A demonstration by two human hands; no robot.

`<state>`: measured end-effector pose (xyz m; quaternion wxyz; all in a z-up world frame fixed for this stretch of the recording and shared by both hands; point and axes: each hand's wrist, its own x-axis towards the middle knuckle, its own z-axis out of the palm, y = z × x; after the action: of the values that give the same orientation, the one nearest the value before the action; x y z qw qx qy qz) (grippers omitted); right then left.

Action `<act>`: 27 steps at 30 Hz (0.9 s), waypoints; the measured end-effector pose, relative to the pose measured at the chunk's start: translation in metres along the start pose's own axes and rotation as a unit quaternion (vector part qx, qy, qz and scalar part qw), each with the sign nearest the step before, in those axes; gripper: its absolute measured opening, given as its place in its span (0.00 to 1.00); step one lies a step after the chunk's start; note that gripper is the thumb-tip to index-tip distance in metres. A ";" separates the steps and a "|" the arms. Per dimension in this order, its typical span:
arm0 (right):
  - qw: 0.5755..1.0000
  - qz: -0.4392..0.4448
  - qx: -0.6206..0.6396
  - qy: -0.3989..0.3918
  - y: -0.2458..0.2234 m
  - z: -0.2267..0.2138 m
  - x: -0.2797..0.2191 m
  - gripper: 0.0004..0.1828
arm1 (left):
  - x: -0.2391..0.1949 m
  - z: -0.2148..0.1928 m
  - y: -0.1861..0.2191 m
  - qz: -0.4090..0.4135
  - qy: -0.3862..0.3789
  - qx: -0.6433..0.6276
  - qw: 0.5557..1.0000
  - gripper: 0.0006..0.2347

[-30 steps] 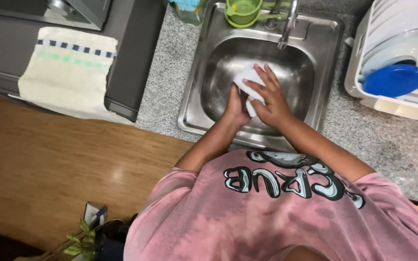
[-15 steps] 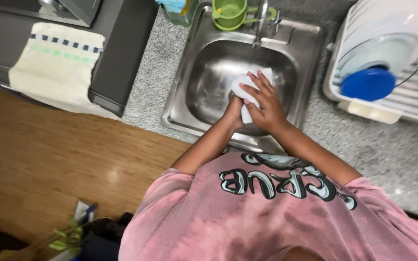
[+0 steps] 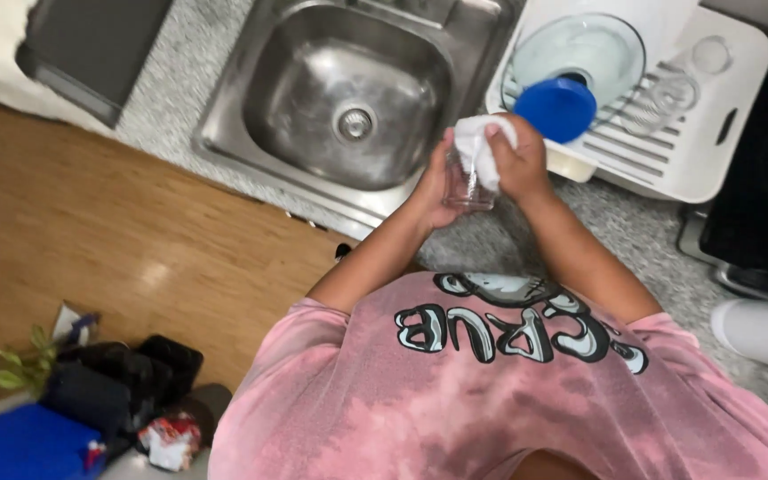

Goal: The person dries several clear glasses with a white cloth. They pick up each glass from a dish rack, wipe it thoroughly, and place it back in the rack.

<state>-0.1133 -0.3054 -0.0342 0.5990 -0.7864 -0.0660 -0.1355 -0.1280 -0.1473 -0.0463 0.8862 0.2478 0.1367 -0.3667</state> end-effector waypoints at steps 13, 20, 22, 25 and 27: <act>0.982 -0.167 -0.088 -0.027 -0.067 -0.051 -0.046 0.12 | -0.003 0.038 -0.075 0.105 0.054 0.111 0.987 0.32; 0.955 -0.238 -0.152 -0.095 -0.044 -0.096 -0.070 0.31 | 0.040 0.052 -0.091 0.128 0.020 -0.026 0.991 0.24; 0.955 -0.233 -0.152 -0.099 -0.039 -0.106 -0.079 0.28 | 0.044 0.064 -0.095 0.099 0.012 -0.007 0.995 0.24; 0.970 -0.183 -0.132 -0.091 -0.042 -0.125 -0.090 0.27 | 0.036 0.071 -0.114 0.023 0.013 0.031 0.999 0.25; 0.977 -0.158 -0.122 -0.070 -0.034 -0.142 -0.082 0.29 | 0.041 0.088 -0.114 -0.012 0.000 0.059 0.998 0.26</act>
<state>-0.2194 -0.4279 0.0080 0.4638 -0.8405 -0.2145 -0.1802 -0.1760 -0.2876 -0.0283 0.8657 0.2980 0.1182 -0.3845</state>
